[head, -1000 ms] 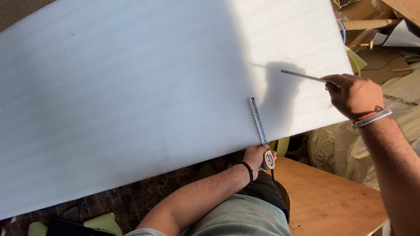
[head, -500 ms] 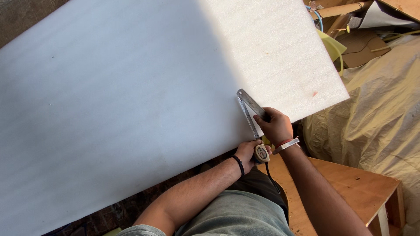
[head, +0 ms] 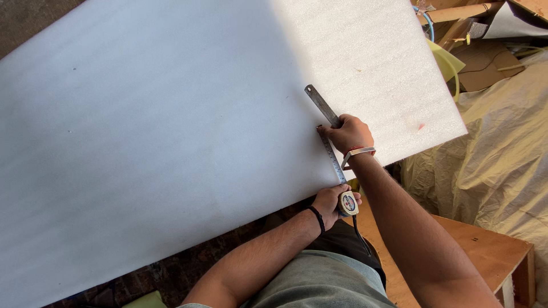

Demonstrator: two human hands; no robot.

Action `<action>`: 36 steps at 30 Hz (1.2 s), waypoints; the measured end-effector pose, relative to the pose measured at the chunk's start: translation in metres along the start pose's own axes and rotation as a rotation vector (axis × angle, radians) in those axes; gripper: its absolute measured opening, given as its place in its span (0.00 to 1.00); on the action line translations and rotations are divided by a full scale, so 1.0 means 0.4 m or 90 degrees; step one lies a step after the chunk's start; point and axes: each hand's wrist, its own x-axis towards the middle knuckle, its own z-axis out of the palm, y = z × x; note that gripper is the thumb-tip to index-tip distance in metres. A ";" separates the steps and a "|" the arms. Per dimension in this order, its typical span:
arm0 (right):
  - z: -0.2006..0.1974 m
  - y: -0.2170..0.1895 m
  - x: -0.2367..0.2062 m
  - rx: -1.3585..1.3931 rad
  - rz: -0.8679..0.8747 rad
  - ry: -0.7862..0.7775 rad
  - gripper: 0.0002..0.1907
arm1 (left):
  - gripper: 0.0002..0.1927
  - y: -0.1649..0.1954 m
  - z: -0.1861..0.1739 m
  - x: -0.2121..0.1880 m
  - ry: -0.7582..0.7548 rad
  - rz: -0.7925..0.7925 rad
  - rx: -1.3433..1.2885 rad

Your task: The person carries a hand saw across the workshop, then measures a large white foam sheet on the work table using a tape measure and a steel ruler. They position a long wooden straightedge along the foam, re-measure with the tape measure, and align the straightedge to mark the sheet for cutting.

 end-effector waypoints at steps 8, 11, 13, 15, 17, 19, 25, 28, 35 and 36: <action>-0.031 -0.003 0.022 0.016 0.003 -0.073 0.22 | 0.15 -0.021 0.018 0.004 0.066 0.060 0.034; -0.029 0.003 0.013 0.021 0.000 -0.071 0.21 | 0.14 -0.029 0.031 0.007 0.088 0.076 0.051; -0.028 0.006 0.008 0.018 -0.006 -0.066 0.22 | 0.14 -0.033 0.038 0.009 0.097 0.084 0.055; -0.026 0.007 0.005 0.013 -0.022 -0.056 0.22 | 0.14 -0.035 0.042 0.012 0.106 0.089 0.065; -0.024 0.008 0.004 0.003 -0.005 -0.058 0.22 | 0.15 -0.034 0.044 0.012 0.118 0.085 0.081; -0.021 0.012 0.005 0.001 -0.004 -0.056 0.22 | 0.15 -0.032 0.045 0.010 0.109 0.066 0.069; -0.033 0.044 0.021 0.083 -0.051 -0.081 0.22 | 0.10 -0.009 0.053 -0.014 -0.005 0.028 -0.018; -0.048 0.055 0.039 0.213 -0.055 -0.114 0.20 | 0.08 0.008 0.030 -0.034 -0.018 0.057 0.018; -0.029 0.039 0.066 0.216 -0.066 -0.097 0.18 | 0.12 0.012 -0.135 -0.067 -0.031 0.249 0.168; -0.021 0.037 0.067 0.219 -0.067 -0.089 0.18 | 0.12 0.015 -0.154 -0.067 -0.032 0.258 0.170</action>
